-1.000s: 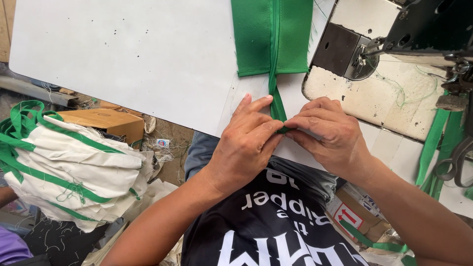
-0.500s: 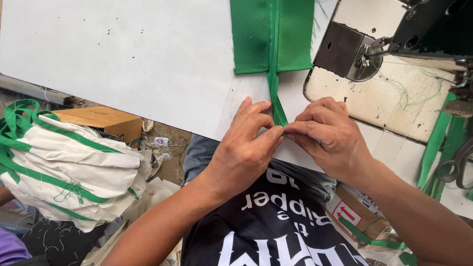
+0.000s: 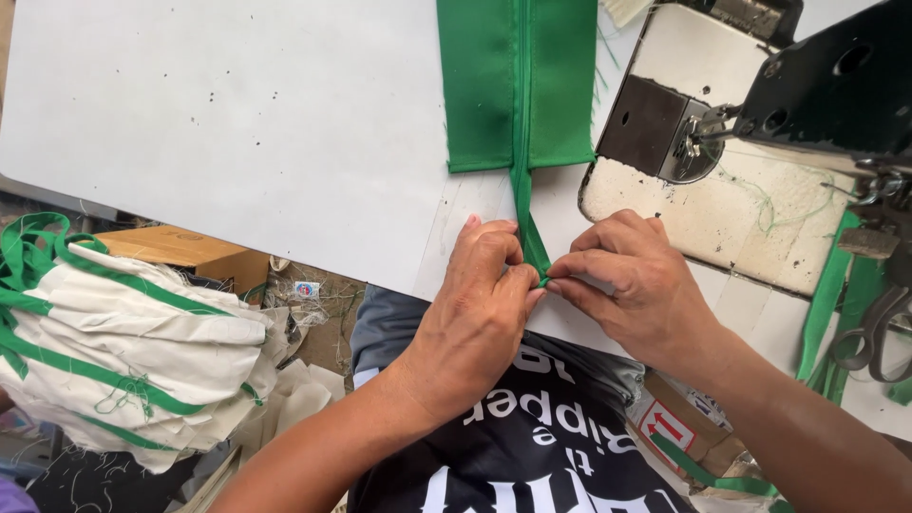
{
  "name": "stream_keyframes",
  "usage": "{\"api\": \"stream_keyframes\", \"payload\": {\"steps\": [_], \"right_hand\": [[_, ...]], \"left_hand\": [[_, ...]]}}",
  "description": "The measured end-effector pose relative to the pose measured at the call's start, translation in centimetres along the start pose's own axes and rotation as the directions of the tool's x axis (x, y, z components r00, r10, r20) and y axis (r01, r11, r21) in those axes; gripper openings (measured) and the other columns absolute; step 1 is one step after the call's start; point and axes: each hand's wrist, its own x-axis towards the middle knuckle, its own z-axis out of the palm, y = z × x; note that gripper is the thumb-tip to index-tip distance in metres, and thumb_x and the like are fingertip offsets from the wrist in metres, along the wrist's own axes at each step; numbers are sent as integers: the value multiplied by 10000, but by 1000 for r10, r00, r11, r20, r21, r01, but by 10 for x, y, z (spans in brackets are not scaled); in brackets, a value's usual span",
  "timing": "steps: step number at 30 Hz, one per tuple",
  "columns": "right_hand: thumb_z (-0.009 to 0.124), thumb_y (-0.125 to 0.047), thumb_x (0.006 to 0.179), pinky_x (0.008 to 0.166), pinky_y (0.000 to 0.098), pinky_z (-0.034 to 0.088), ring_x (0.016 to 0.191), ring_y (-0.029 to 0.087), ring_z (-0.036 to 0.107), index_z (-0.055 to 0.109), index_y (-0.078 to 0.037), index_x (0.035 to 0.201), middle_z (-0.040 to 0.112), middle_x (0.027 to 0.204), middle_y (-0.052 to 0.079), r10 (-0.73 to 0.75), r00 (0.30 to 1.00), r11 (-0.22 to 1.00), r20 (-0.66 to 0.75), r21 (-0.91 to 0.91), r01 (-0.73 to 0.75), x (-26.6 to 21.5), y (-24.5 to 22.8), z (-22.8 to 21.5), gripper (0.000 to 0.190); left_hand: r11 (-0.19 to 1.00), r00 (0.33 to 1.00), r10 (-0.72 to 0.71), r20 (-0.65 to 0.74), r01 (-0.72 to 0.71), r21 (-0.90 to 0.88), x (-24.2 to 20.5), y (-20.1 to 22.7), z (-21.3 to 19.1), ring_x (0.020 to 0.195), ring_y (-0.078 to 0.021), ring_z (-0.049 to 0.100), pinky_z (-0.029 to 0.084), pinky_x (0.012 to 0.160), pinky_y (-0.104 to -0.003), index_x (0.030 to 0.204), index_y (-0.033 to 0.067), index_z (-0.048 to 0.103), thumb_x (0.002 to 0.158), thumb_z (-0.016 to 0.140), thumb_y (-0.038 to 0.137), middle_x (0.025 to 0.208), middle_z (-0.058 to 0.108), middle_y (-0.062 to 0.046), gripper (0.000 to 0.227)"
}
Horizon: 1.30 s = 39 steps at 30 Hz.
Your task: Sewing zippers onto green fabric panels using an industrial sewing machine to manufacture bags.
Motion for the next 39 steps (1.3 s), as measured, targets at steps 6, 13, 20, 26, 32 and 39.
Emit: {"api": "stream_keyframes", "payload": {"steps": [6,13,20,26,32,39], "right_hand": [[738,-242,940,748,384,351,880,206,549,728,-172,952,646,915,-13,-26,994,994,105,-103,37,0,4,0,71],[751,-229,916,785,414,377,909,221,547,713,-178,963,630,893,-25,54,982,989,180,-148,-27,3,3,1,79],[718,-282,934,806,407,384,934,213,562,728,-216,995,645,929,-38,90,964,987,251,-155,-52,7,-1,-8,91],[666,-248,976,796,403,391,885,207,558,719,-173,960,632,888,-29,131,960,973,246,-216,-78,9,-10,-7,93],[659,-268,978,801,405,382,879,204,547,711,-185,949,627,879,-35,166,950,966,266,-239,-102,11,-14,-8,102],[692,-302,954,804,406,396,886,206,563,713,-202,949,636,877,-45,186,946,962,265,-244,-121,13,-14,-8,102]], "left_hand": [[997,995,-26,96,33,-69,14,12,-20,1082,-409,494,392,1148,-606,884,-72,562,971,593,-28,1065,421,-207,102],[990,980,-143,140,141,26,12,8,-16,1016,-344,480,444,850,-457,861,9,603,914,623,34,1043,469,-134,62],[964,943,-247,221,216,156,11,1,-11,963,-331,475,414,738,-473,868,120,671,836,750,227,1029,511,-77,137],[964,937,-261,232,238,122,13,2,-15,991,-316,464,414,791,-463,850,118,669,855,716,209,1042,511,-70,102],[966,940,-255,226,237,105,13,2,-16,972,-326,471,409,754,-475,849,95,664,909,655,237,1015,511,-85,154],[963,944,-255,211,228,145,13,2,-16,960,-318,470,419,753,-457,854,105,659,894,695,230,1008,510,-76,135]]}}
